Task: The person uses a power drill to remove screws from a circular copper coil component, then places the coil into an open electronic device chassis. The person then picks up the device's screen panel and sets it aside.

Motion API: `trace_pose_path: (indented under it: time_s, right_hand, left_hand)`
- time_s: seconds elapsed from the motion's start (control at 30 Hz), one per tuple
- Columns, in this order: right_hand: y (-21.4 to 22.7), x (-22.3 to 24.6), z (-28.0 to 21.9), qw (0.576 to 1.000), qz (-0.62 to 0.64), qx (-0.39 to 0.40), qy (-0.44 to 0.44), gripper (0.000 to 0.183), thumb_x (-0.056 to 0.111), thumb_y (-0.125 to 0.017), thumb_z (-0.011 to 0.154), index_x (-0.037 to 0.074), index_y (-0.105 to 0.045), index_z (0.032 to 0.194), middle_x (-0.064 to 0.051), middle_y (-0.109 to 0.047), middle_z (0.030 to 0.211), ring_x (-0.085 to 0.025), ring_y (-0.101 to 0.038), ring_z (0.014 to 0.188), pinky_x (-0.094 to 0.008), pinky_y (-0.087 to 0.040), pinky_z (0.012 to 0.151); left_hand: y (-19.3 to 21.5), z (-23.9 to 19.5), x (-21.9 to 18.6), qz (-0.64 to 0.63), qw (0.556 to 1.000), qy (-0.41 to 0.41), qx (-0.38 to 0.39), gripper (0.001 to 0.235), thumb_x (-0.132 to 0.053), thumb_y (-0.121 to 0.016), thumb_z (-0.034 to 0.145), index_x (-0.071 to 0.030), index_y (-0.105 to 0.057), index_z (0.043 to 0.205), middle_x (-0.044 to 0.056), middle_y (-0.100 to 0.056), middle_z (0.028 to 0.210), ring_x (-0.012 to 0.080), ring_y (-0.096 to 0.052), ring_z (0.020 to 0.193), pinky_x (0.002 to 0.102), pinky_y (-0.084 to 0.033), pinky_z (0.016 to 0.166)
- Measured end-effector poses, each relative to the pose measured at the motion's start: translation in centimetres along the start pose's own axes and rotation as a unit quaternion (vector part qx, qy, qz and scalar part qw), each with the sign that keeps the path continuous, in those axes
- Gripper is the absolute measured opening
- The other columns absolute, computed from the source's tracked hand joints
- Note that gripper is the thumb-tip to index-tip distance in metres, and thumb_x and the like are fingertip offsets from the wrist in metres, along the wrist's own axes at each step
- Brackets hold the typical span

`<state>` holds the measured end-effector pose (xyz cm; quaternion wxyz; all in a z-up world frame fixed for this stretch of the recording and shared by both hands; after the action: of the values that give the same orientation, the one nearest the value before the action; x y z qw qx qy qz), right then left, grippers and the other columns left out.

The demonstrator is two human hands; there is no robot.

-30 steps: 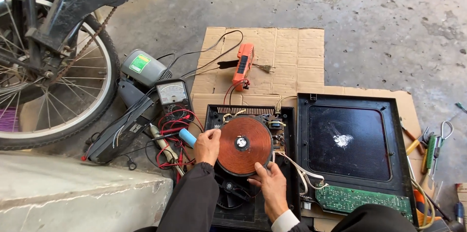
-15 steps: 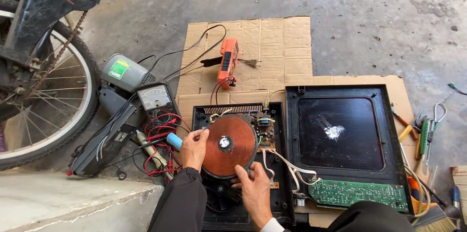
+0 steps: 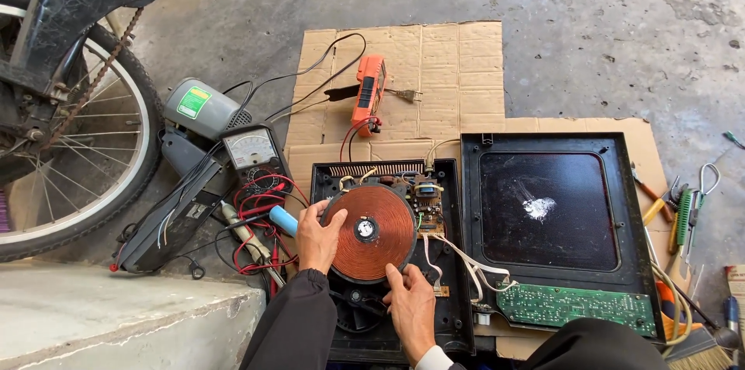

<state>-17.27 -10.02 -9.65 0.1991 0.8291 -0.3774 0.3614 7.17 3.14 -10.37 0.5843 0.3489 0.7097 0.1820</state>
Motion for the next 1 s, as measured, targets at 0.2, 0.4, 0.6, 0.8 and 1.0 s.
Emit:
trace_pose_path:
  time_s: [0.2,0.4,0.6,0.8,1.0]
  right_hand:
    - [0.4,0.8,-0.3,1.0,-0.007,-0.012,0.022,0.034,0.034,-0.076,0.105,0.011,-0.061,0.085,-0.002,-0.064,0.071,-0.012,-0.057,0.059,-0.031,-0.047,0.061]
    - [0.6,0.7,-0.2,0.996,-0.087,-0.005,-0.006,0.043,0.039,-0.068,0.106,0.015,-0.043,0.08,-0.004,-0.075,0.075,-0.014,-0.055,0.057,-0.034,-0.05,0.069]
    - [1.0,0.6,-0.9,0.997,-0.067,-0.017,-0.042,0.033,0.038,-0.063,0.105,0.008,-0.052,0.115,-0.012,-0.084,0.087,-0.015,-0.063,0.058,-0.033,-0.051,0.065]
    - [0.7,-3.0,0.8,0.988,0.137,-0.031,-0.068,0.043,0.016,-0.063,0.106,-0.008,-0.069,0.142,-0.025,-0.08,0.095,-0.029,-0.078,0.072,-0.034,-0.061,0.059]
    - [1.7,0.2,-0.5,0.987,0.139,-0.056,-0.051,0.036,0.012,-0.065,0.106,-0.009,-0.068,0.135,-0.023,-0.076,0.104,-0.034,-0.085,0.082,-0.038,-0.068,0.066]
  left_hand:
    - [-0.5,-0.3,-0.2,0.0,1.0,-0.022,-0.005,0.054,-0.048,-0.075,0.095,-0.018,-0.074,0.141,0.006,-0.067,0.141,0.0258,-0.066,0.127,0.043,-0.052,0.111]
    - [-0.7,-0.4,-0.4,0.021,0.999,-0.043,-0.001,0.06,-0.047,-0.077,0.094,-0.017,-0.072,0.145,0.007,-0.066,0.144,0.0278,-0.064,0.132,0.044,-0.051,0.113]
    - [-1.6,-1.2,-0.7,0.043,0.998,-0.055,-0.004,0.061,-0.046,-0.076,0.096,-0.019,-0.069,0.149,0.007,-0.064,0.146,0.0311,-0.057,0.136,0.047,-0.045,0.118]
    - [-1.6,-1.5,-0.9,0.046,0.997,-0.059,-0.02,0.061,-0.045,-0.076,0.097,-0.017,-0.068,0.15,0.009,-0.064,0.144,0.0319,-0.058,0.133,0.047,-0.047,0.115]
    - [-1.9,-1.5,-0.9,0.031,0.997,-0.062,-0.023,0.06,-0.045,-0.076,0.098,-0.015,-0.068,0.15,0.009,-0.065,0.145,0.0325,-0.057,0.136,0.048,-0.046,0.116]
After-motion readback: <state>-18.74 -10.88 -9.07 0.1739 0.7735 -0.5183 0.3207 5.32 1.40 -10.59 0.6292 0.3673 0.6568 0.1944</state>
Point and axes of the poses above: each hand's wrist, its own z-axis towards the middle knuckle, its own y-axis out of the back of the hand, x = y × z, the point moved 9 cm from there along z, towards the middle knuckle
